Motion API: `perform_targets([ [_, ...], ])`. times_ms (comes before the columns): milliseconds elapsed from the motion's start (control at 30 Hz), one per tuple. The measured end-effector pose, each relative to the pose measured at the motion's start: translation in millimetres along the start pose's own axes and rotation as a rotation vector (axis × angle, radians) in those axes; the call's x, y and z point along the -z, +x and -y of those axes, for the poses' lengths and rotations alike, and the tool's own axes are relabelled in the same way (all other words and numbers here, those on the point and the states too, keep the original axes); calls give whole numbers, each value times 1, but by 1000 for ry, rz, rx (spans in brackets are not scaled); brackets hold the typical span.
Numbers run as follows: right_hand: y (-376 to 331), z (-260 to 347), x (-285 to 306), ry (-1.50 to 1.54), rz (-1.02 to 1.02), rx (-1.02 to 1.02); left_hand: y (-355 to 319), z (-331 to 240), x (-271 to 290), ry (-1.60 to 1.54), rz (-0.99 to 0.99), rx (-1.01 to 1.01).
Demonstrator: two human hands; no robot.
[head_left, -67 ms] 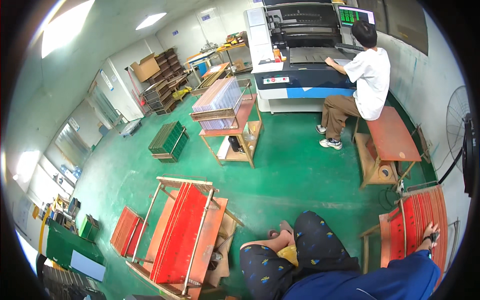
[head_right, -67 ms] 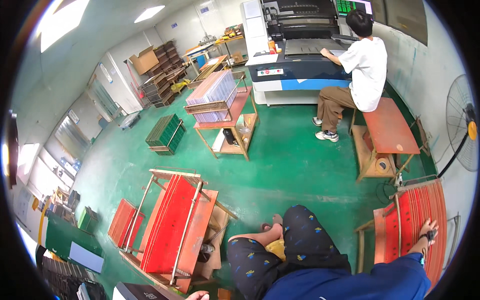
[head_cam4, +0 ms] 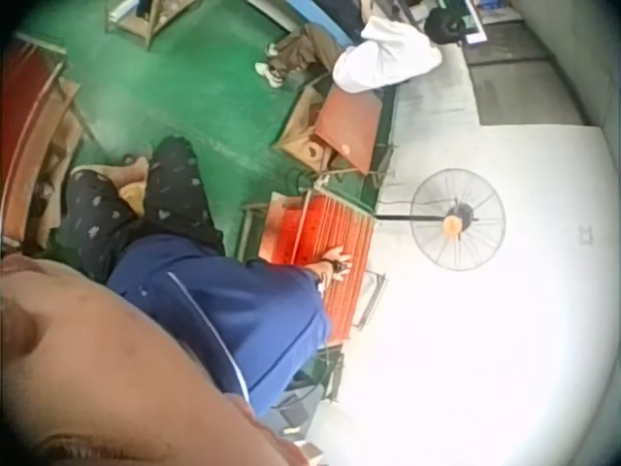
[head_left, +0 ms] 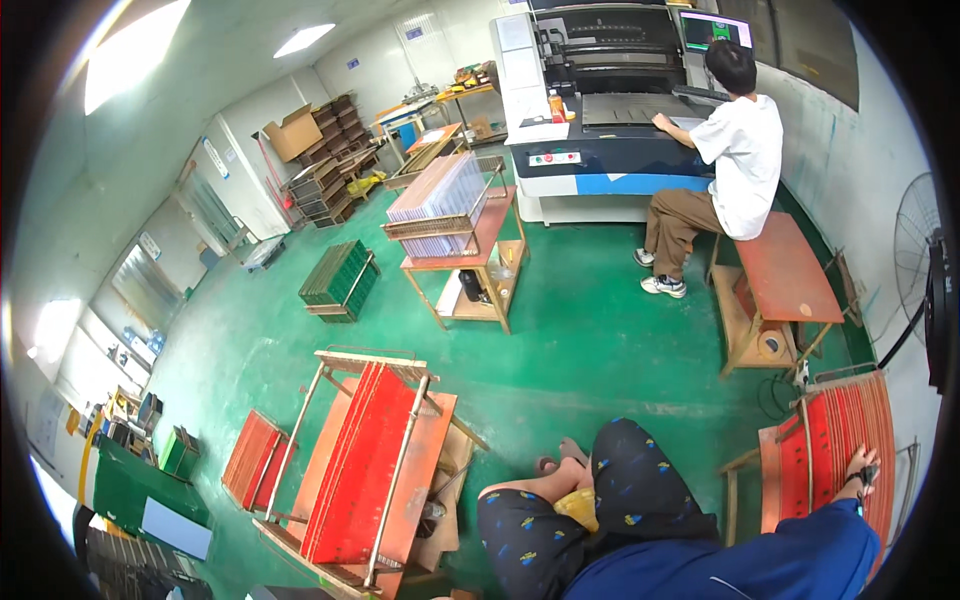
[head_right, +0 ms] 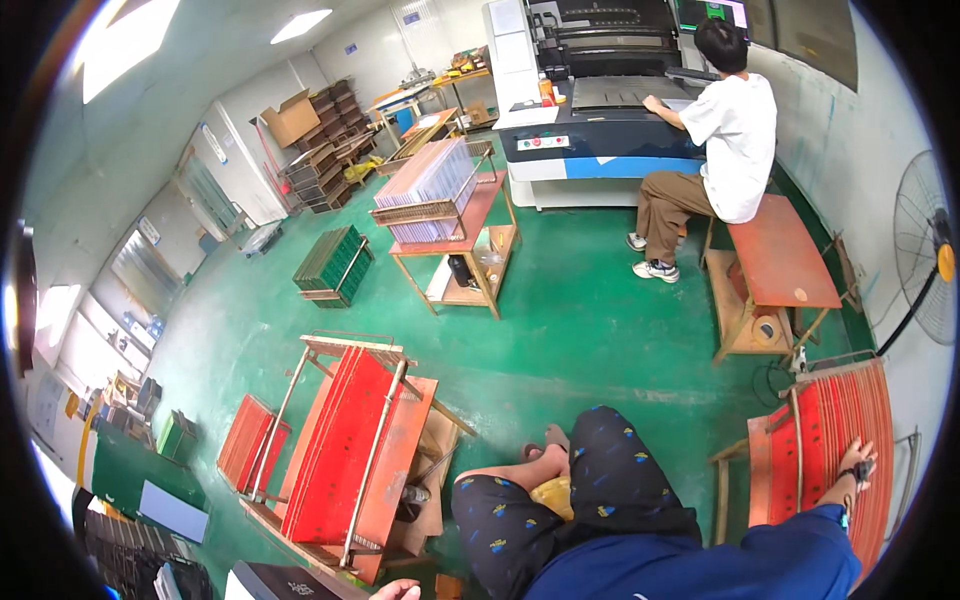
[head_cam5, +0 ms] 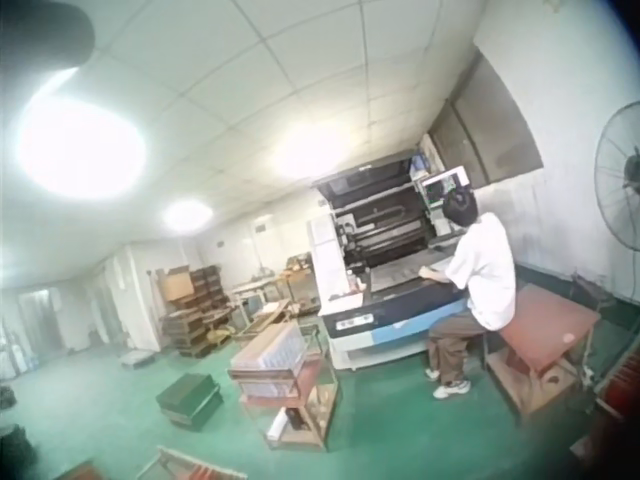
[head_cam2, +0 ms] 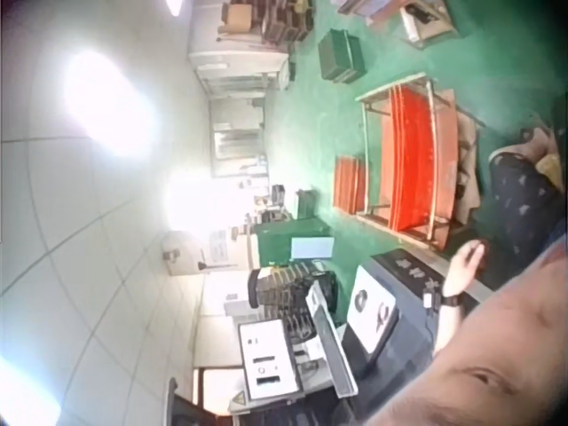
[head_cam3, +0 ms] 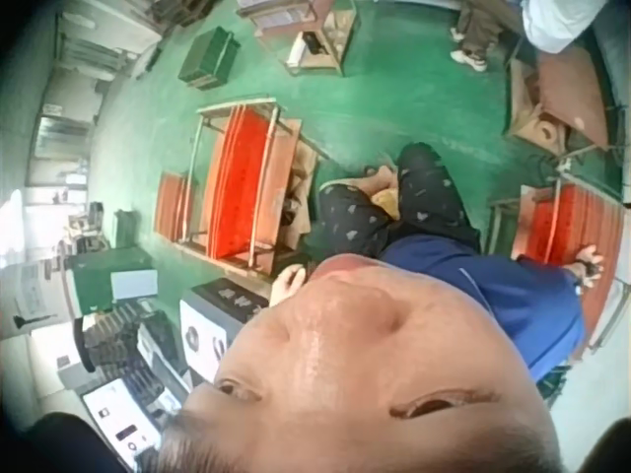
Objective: Load printed circuit boards into a machine and organize them into a storage rack.
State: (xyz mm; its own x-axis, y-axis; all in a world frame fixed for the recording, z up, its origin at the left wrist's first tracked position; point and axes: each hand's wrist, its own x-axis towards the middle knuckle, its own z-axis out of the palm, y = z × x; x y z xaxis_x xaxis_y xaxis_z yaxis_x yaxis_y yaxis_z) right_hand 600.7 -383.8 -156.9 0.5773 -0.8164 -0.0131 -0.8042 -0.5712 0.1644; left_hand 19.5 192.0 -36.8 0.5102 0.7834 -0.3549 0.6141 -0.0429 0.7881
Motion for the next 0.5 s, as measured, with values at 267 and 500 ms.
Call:
perform_targets([
  [267,13,2,-8,-2,10,-29,1,0,-1,23,33,41],
  [500,17,-2,-12,15,48,-12,-1,1,-2,29,-6,51],
])
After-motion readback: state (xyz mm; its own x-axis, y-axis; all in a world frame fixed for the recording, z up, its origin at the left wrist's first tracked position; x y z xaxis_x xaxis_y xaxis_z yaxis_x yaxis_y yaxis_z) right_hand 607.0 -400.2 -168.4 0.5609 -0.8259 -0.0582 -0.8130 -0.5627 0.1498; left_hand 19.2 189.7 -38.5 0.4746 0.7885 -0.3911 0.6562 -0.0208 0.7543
